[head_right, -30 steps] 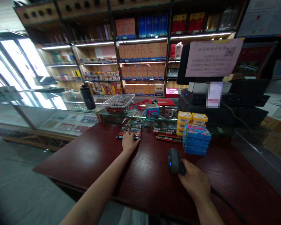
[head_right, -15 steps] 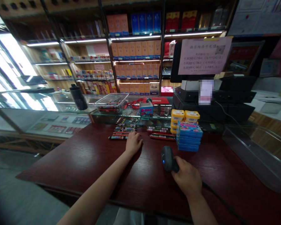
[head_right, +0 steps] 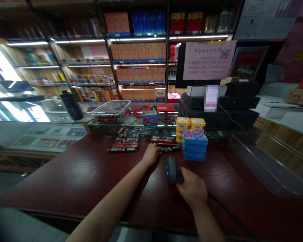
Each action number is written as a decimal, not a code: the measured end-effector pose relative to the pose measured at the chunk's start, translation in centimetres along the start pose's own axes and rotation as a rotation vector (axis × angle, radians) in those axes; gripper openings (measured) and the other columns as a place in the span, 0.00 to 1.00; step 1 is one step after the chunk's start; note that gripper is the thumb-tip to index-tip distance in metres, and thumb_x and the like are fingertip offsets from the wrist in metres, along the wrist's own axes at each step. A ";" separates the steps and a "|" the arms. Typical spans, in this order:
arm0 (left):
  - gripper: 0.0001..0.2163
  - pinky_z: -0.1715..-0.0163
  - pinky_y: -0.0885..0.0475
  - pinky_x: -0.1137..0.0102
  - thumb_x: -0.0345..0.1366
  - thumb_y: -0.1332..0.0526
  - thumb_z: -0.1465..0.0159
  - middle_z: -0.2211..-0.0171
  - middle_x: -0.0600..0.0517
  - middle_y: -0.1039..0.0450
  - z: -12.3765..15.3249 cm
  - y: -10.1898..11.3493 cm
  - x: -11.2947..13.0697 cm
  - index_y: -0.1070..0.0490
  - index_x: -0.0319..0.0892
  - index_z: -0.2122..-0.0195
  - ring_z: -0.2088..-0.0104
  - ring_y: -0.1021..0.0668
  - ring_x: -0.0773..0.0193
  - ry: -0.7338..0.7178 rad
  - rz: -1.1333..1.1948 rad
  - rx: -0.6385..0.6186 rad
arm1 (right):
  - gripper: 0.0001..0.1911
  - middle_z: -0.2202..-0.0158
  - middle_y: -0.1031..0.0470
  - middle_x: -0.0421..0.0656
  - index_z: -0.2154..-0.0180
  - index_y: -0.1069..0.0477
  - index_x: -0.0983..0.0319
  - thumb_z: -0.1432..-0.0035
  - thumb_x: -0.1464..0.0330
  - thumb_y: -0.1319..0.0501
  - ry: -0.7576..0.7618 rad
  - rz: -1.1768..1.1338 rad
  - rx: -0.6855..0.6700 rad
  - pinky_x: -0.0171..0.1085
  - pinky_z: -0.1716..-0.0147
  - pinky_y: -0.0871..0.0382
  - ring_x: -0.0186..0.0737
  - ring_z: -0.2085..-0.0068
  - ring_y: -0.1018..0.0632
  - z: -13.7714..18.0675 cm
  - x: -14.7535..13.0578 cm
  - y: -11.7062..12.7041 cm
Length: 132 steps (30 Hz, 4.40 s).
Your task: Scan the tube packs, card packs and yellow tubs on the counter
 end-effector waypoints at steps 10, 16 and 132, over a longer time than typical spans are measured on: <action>0.09 0.59 0.36 0.68 0.35 0.42 0.38 0.65 0.47 0.27 5.1 2.1 -3.5 0.23 0.42 0.64 0.61 0.28 0.60 0.294 0.165 0.061 | 0.15 0.61 0.21 0.40 0.56 0.29 0.55 0.48 0.68 0.42 -0.001 -0.003 0.007 0.35 0.69 0.38 0.41 0.63 0.22 0.2 -0.1 0.3; 0.09 0.59 0.36 0.69 0.33 0.43 0.38 0.65 0.48 0.28 6.9 2.9 -3.7 0.23 0.42 0.62 0.61 0.28 0.61 0.252 0.232 0.164 | 0.14 0.62 0.21 0.42 0.57 0.28 0.56 0.47 0.67 0.43 0.005 -0.029 0.012 0.37 0.69 0.36 0.44 0.63 0.21 0.6 -0.6 0.7; 0.12 0.58 0.36 0.64 0.31 0.52 0.34 0.59 0.45 0.30 -3.7 2.6 -1.6 0.29 0.41 0.59 0.56 0.31 0.57 -0.011 -0.244 0.065 | 0.14 0.61 0.23 0.40 0.55 0.31 0.55 0.45 0.66 0.42 0.004 0.122 -0.087 0.35 0.69 0.38 0.40 0.63 0.22 -2.2 0.5 -1.8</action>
Point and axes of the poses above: each hand's wrist, its own z-axis away from the middle knuckle, its own y-axis out of the back of the hand, x = y × z, the point moved 10 cm from there along -z, towards the middle knuckle
